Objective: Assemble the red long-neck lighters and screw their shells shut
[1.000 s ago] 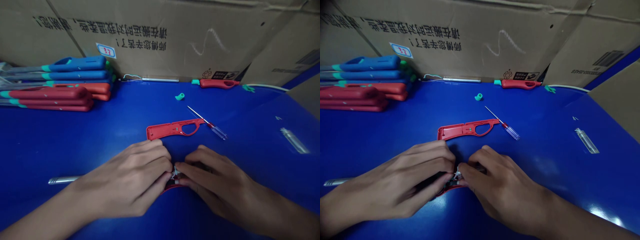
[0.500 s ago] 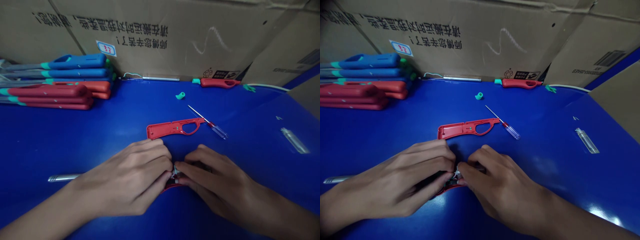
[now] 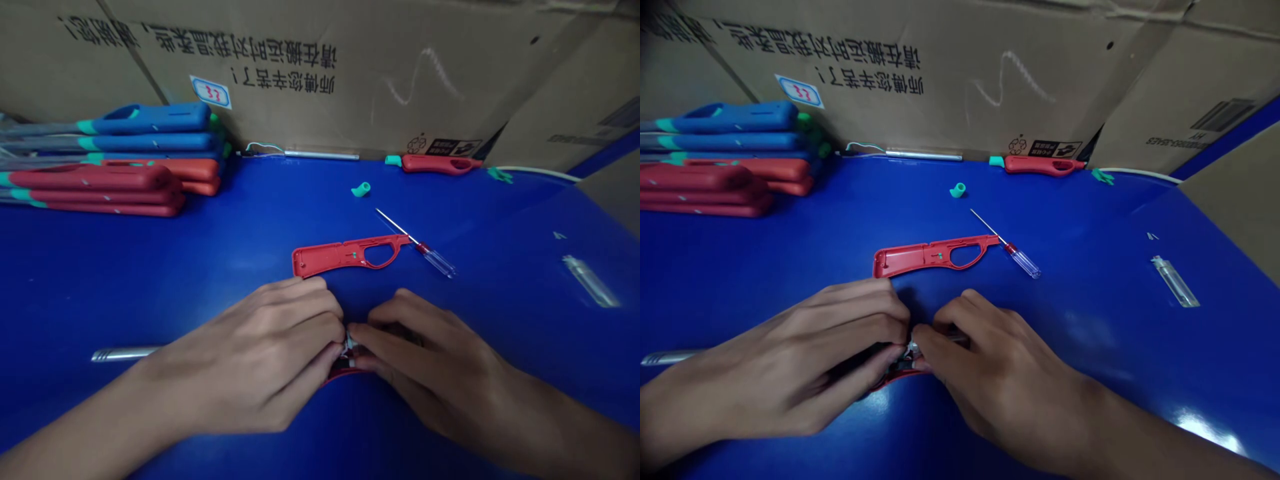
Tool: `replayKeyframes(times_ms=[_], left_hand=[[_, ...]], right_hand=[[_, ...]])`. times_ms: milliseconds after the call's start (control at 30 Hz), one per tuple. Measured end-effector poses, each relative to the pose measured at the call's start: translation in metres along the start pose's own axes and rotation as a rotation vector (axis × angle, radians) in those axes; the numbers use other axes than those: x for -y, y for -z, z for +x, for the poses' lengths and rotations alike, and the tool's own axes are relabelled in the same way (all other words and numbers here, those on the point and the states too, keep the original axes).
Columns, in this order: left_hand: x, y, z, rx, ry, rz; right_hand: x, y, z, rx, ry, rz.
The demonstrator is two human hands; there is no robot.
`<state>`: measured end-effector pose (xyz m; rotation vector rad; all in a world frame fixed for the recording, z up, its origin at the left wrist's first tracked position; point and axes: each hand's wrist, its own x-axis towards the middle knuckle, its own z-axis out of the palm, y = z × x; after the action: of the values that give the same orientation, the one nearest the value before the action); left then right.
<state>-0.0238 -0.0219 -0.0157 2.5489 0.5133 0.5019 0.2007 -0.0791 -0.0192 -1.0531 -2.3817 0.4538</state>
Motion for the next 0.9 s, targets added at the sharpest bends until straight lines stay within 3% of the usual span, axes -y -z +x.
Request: replayKeyframes(times_ms=[900], left_hand=[[-0.0028, -0.0006, 0.0000, -0.065, -0.027, 0.070]], right_hand=[[-0.0005, 0.0046, -0.0019, -0.022, 0.031, -0.067]])
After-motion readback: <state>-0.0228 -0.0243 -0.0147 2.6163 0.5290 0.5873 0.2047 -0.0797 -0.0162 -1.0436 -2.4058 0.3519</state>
